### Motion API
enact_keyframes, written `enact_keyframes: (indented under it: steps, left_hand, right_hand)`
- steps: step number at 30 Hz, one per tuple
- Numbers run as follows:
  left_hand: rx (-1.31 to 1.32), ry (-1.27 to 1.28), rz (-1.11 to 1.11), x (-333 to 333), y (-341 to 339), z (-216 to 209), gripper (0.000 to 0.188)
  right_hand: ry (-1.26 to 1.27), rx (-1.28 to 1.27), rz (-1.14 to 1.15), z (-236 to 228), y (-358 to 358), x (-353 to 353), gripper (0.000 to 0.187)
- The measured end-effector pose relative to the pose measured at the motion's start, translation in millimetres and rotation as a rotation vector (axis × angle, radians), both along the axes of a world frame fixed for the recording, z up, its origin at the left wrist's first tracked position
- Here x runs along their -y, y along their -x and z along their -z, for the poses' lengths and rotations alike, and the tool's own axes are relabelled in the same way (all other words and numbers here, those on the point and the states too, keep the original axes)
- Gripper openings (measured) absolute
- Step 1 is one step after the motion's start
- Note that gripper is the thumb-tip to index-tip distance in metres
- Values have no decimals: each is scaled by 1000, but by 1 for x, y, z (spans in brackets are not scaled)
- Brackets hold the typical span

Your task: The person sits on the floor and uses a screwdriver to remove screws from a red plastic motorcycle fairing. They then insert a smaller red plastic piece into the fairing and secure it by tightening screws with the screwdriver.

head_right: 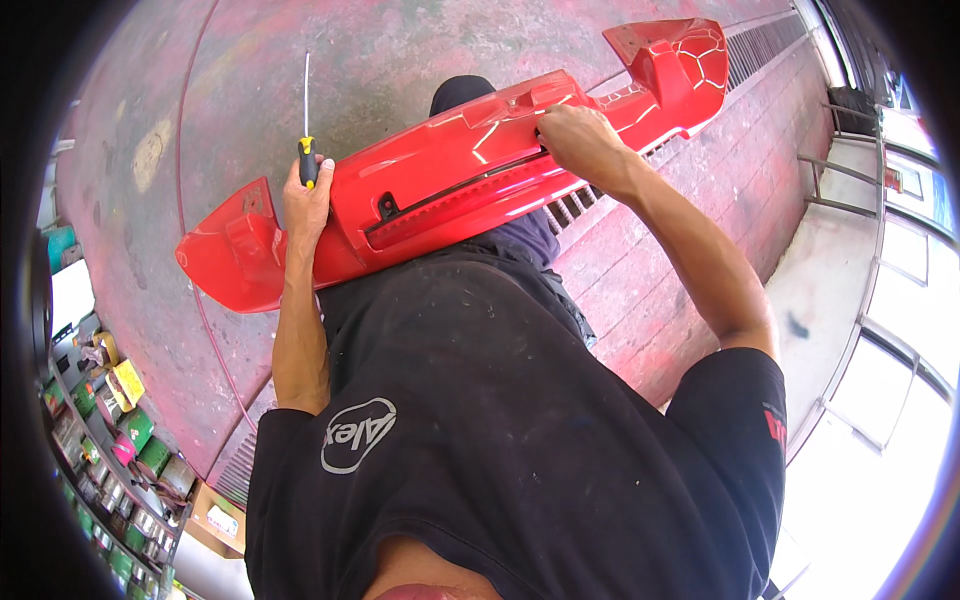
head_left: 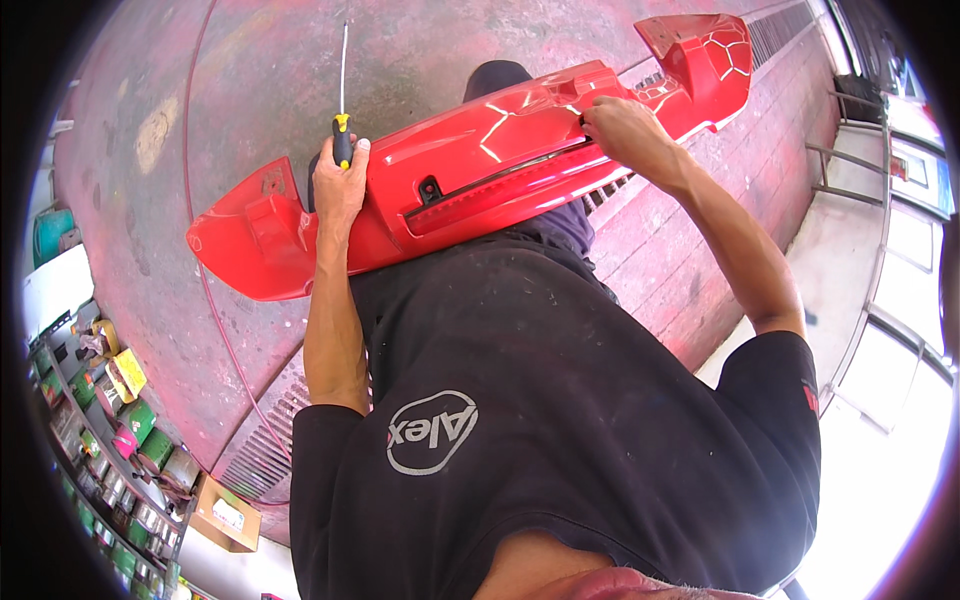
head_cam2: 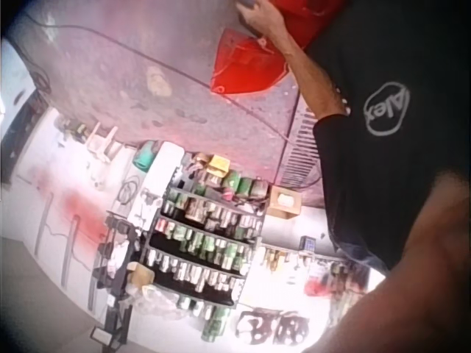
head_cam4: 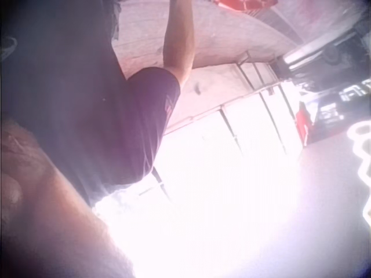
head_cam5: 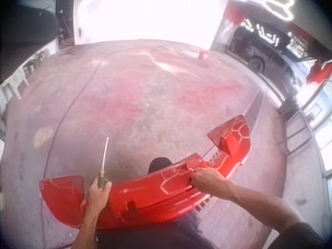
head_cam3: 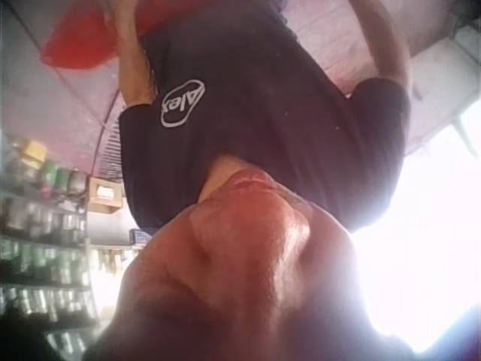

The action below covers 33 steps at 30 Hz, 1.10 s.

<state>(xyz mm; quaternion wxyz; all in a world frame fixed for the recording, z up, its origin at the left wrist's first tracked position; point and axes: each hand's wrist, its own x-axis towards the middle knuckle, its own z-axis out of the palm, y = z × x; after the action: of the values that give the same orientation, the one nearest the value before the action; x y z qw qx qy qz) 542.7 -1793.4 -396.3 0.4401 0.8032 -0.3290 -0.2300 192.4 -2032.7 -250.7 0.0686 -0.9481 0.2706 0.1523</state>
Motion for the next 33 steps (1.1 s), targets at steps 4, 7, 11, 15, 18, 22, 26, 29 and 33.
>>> enact_keyframes:
  steps: [4, 7, 11, 15, 18, 22, 26, 29, 33]
  left_hand:
    - [-13, 6, -4, 1, 2, -3, 40]
    - [-21, -1, -8, 0, 2, -3, 40]
    - [6, 38, -23, -4, -1, 7, 39]
    - [-7, 30, -30, 0, 1, 6, 44]
    - [-14, -39, -28, -3, 0, 4, 45]
    - [-14, -45, -34, -3, 1, 5, 45]
    - [-5, -22, -22, 0, 1, 4, 43]
    - [-7, -35, -22, 1, 0, 3, 43]
    - [-36, -49, -27, 1, 1, 2, 43]
  right_hand:
    - [11, -8, -9, 5, 0, 2, 22]
    - [19, 39, -57, 8, 10, 5, 22]
    - [23, 4, -62, -1, -1, 3, 20]
    - [-14, 34, -46, 2, -1, 4, 20]
    - [6, 58, -11, -3, -1, -3, 20]
    - [-1, 13, -37, -3, -2, 0, 20]
    - [-4, 58, -91, 6, 3, 8, 20]
    - [-10, 83, -41, 2, 2, 5, 18]
    - [13, 28, -20, -2, -1, 4, 18]
